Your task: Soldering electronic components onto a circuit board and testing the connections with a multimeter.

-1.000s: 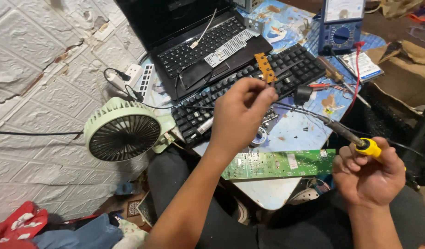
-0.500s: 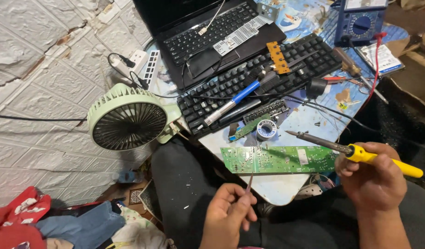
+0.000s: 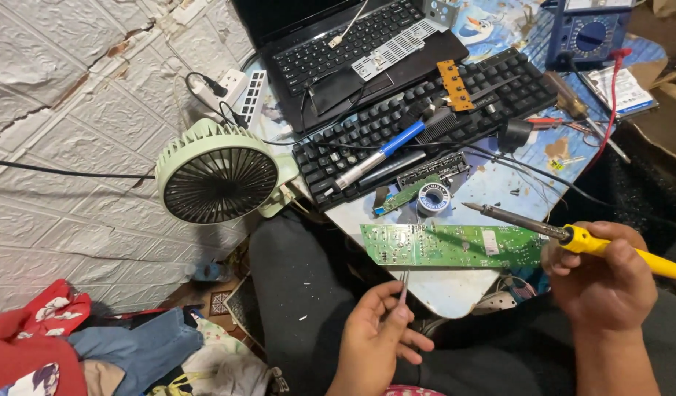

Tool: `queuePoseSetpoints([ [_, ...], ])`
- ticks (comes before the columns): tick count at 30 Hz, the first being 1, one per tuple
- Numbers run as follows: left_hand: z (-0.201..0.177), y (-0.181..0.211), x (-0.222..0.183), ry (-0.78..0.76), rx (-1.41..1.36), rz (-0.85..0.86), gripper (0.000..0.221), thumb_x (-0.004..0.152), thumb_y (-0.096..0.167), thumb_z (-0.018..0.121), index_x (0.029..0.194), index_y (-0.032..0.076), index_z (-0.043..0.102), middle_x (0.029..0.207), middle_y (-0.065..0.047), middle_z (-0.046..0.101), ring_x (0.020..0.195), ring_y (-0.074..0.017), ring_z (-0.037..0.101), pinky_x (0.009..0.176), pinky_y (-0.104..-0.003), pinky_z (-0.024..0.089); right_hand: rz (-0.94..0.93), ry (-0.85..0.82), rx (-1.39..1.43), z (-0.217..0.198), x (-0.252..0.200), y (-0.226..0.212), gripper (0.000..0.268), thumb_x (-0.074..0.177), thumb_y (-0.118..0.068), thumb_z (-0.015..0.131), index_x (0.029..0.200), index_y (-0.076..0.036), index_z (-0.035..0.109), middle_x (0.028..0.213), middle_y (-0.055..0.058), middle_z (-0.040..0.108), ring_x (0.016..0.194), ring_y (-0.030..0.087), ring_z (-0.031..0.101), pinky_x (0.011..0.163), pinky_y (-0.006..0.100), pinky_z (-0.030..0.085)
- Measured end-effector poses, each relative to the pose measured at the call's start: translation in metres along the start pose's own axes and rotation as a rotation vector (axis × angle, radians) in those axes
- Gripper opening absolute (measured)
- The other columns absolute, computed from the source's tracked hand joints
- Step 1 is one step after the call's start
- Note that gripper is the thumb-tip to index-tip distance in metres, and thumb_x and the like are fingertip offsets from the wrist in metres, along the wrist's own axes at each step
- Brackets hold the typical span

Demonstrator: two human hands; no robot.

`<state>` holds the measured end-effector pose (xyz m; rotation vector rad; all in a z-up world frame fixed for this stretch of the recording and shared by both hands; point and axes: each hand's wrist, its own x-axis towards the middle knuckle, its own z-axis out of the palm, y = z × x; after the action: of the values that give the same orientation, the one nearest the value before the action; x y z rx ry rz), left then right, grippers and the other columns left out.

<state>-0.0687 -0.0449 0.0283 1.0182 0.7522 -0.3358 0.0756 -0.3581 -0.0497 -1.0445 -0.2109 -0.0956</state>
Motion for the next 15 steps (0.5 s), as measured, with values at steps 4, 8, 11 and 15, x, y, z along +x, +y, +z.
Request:
queuePoseSetpoints([
  [4, 0.000, -0.004, 0.006, -0.012, 0.056, 0.074, 0.042, 0.110, 0.015, 0.069, 0.151, 0.005, 0.064, 0.119, -0.011, 0.062, 0.075, -0.0307, 0.087, 0.055, -0.029, 0.067, 0.012, -0.010, 0.015, -0.005, 0.001, 0.004, 0.026, 0.117, -0.042, 0.069, 0.136, -0.026, 0.079, 0.125, 0.001, 0.078, 0.079, 0.016, 0.067, 0.066, 0.036, 0.051],
  [8, 0.000, -0.003, 0.009, -0.025, 0.067, 0.090, 0.041, 0.109, 0.016, 0.071, 0.149, 0.005, 0.065, 0.123, -0.011, 0.065, 0.076, -0.0298, 0.087, 0.056, -0.030, 0.066, 0.014, -0.005, 0.028, -0.002, 0.001, 0.002, 0.026, 0.116, -0.041, 0.070, 0.133, -0.023, 0.080, 0.125, 0.000, 0.081, 0.078, 0.015, 0.068, 0.068, 0.034, 0.050],
  [11, 0.000, -0.003, 0.011, -0.040, 0.081, 0.164, 0.043, 0.108, 0.017, 0.072, 0.148, 0.003, 0.064, 0.120, -0.011, 0.066, 0.078, -0.0311, 0.088, 0.057, -0.031, 0.068, 0.030, 0.007, 0.007, -0.007, 0.000, 0.005, 0.028, 0.118, -0.043, 0.069, 0.136, -0.025, 0.079, 0.129, 0.001, 0.079, 0.080, 0.018, 0.067, 0.067, 0.038, 0.051],
  [15, 0.003, 0.000, 0.010, -0.037, 0.085, 0.117, 0.047, 0.108, 0.019, 0.071, 0.152, 0.003, 0.062, 0.124, -0.012, 0.067, 0.079, -0.0307, 0.088, 0.057, -0.031, 0.069, 0.021, 0.001, -0.012, -0.002, 0.000, 0.002, 0.027, 0.118, -0.043, 0.068, 0.134, -0.024, 0.079, 0.122, 0.003, 0.079, 0.078, 0.017, 0.067, 0.066, 0.036, 0.052],
])
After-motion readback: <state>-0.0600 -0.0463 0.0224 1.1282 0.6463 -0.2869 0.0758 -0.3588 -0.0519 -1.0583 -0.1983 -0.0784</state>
